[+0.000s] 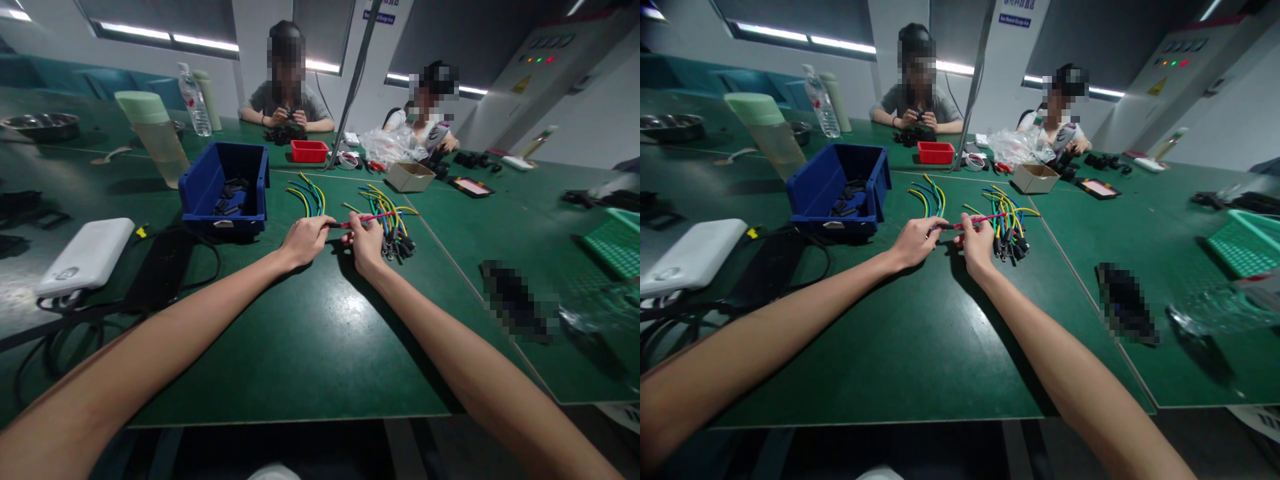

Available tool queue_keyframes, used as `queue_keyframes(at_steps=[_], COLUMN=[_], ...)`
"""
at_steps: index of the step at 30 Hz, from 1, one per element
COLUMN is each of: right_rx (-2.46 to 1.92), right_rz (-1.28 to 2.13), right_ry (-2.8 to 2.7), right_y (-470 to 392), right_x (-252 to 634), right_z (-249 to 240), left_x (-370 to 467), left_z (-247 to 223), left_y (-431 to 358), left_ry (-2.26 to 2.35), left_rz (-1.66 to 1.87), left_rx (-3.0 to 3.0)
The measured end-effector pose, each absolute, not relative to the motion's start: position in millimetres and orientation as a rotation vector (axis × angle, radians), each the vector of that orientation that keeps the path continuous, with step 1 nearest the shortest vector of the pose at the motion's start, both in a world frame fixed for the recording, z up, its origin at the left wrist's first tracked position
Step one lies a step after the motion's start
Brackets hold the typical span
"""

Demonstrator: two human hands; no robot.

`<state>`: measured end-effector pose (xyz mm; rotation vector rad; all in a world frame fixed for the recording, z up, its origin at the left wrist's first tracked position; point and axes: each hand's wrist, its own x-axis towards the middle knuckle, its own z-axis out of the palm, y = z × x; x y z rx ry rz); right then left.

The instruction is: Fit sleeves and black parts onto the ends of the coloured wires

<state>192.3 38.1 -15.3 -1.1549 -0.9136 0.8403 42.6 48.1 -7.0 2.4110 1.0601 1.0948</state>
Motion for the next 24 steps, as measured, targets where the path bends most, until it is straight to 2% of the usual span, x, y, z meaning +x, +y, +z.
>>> queue_keyframes(at_steps=[24], right_rx=[-1.129], right_rz=[0.851], right_ry=[-0.936], right_y=[37.0], right_x=[193.3], right_z=[-15.9], left_x=[42.5], left_z=[-6.9], left_y=[48.7], left_ry=[1.052], left_rz=[1.066], left_rx=[2.404])
